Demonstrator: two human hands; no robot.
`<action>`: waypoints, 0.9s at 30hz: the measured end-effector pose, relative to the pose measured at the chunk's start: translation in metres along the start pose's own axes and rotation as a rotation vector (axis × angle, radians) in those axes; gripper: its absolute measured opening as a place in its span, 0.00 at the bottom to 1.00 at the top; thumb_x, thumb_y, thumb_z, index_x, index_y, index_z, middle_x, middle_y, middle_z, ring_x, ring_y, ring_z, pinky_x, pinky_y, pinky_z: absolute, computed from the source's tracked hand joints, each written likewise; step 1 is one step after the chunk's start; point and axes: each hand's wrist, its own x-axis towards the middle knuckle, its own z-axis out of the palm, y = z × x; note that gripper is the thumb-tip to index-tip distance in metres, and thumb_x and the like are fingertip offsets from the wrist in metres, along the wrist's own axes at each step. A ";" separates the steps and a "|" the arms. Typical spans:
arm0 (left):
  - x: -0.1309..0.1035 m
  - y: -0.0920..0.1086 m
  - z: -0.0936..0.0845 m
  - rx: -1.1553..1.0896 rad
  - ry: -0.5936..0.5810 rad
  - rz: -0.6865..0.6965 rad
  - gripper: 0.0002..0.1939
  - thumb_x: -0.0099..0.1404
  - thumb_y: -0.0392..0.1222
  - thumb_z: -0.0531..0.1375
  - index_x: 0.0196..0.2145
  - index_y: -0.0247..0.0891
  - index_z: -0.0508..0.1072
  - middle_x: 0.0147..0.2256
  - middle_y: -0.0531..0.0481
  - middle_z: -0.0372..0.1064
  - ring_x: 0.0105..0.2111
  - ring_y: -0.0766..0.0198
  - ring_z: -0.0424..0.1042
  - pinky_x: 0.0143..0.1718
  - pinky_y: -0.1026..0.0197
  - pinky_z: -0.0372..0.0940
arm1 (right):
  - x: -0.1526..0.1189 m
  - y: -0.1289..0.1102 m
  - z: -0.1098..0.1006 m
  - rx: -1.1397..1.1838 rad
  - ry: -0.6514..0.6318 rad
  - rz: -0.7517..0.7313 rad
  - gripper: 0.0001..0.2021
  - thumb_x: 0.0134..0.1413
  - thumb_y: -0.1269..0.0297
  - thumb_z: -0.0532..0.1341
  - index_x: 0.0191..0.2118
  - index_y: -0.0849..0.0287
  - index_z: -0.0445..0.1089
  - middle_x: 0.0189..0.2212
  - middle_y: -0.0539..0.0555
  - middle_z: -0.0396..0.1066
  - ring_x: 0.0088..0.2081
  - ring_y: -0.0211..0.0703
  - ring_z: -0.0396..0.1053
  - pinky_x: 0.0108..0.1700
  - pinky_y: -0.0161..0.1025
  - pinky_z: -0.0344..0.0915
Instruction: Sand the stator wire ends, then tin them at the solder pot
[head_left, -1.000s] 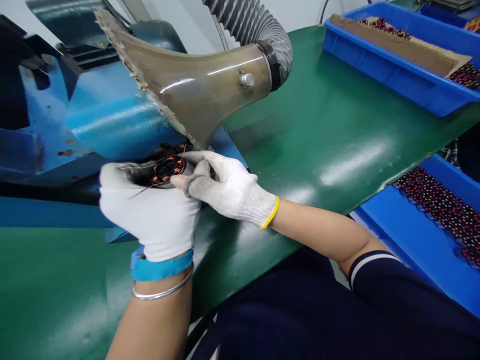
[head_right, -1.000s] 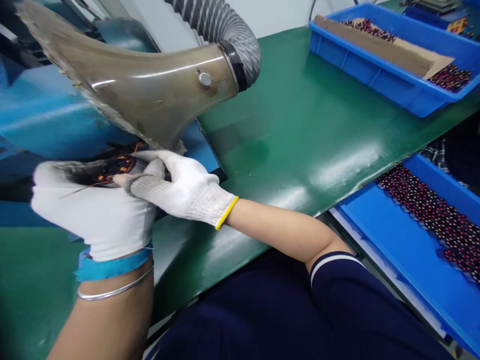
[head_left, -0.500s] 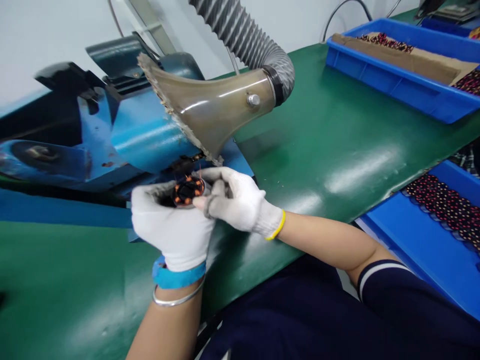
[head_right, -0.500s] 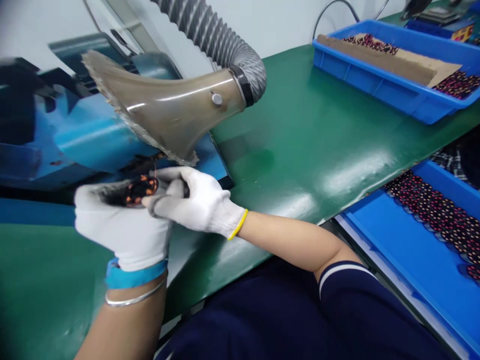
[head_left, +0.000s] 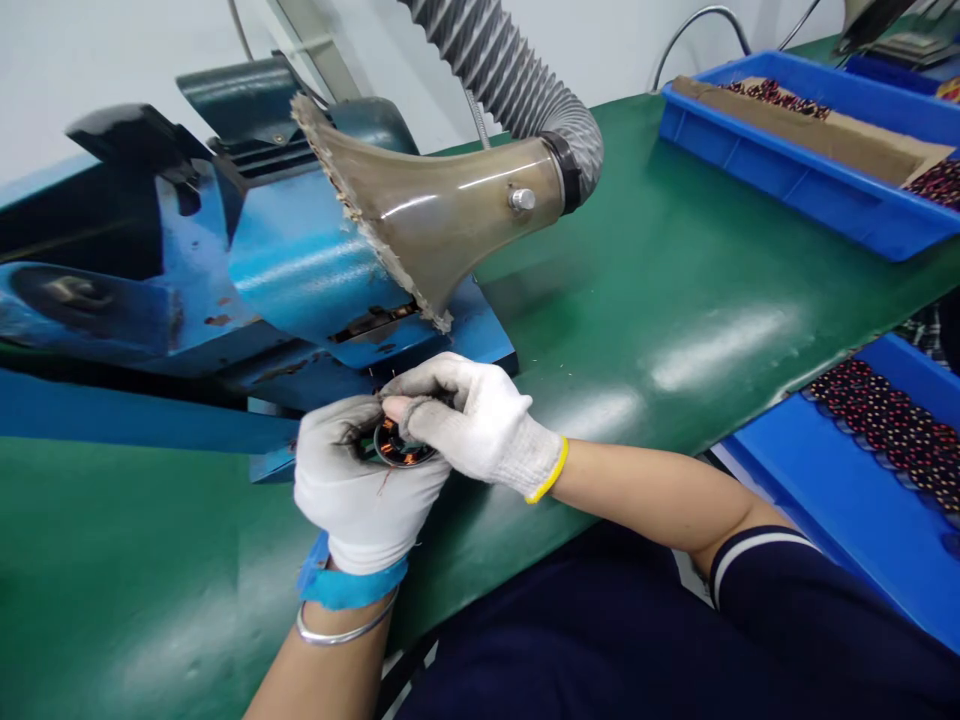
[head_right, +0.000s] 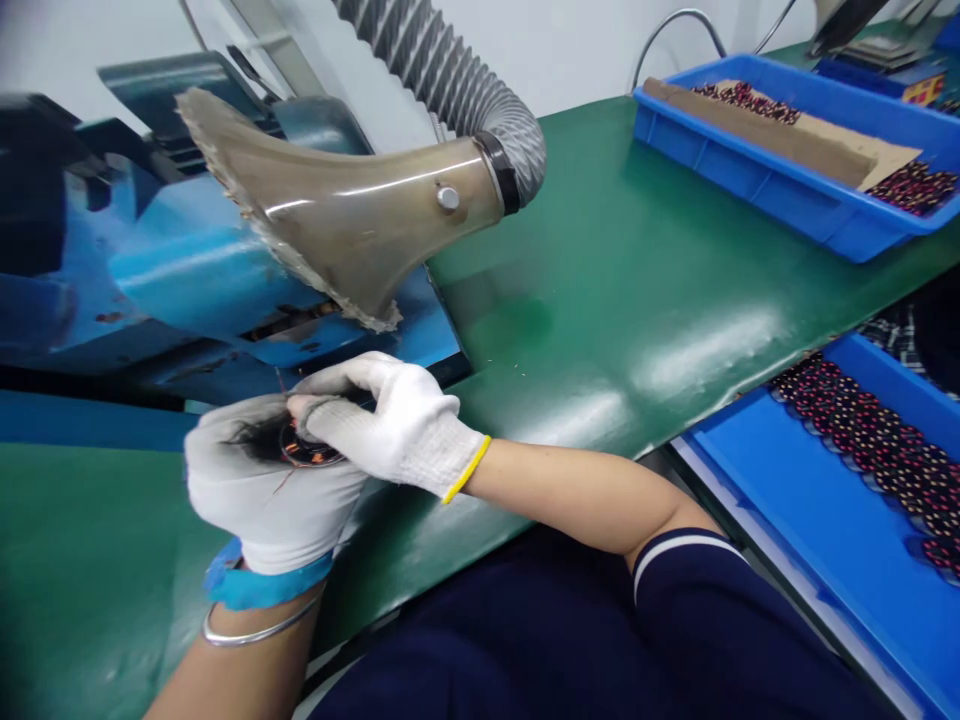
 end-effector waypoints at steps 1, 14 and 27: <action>-0.001 0.004 0.001 0.013 0.003 -0.014 0.24 0.44 0.53 0.79 0.32 0.41 0.75 0.33 0.46 0.75 0.37 0.48 0.78 0.42 0.47 0.73 | 0.003 0.000 0.000 0.064 0.005 0.042 0.12 0.52 0.65 0.83 0.34 0.57 0.80 0.34 0.52 0.80 0.42 0.47 0.80 0.56 0.45 0.81; 0.004 0.021 0.000 -0.204 -0.123 -0.152 0.30 0.48 0.46 0.71 0.51 0.39 0.79 0.45 0.41 0.84 0.45 0.47 0.84 0.52 0.42 0.82 | 0.009 -0.006 -0.008 -0.060 -0.094 0.214 0.31 0.35 0.62 0.89 0.47 0.57 0.79 0.44 0.55 0.84 0.48 0.53 0.83 0.51 0.43 0.84; 0.046 0.055 -0.008 -0.159 -0.143 -0.247 0.23 0.46 0.53 0.68 0.36 0.35 0.85 0.35 0.43 0.83 0.41 0.49 0.82 0.43 0.49 0.81 | 0.022 -0.018 -0.002 -0.115 -0.080 -0.006 0.21 0.56 0.42 0.80 0.38 0.54 0.81 0.39 0.52 0.84 0.52 0.57 0.82 0.56 0.46 0.79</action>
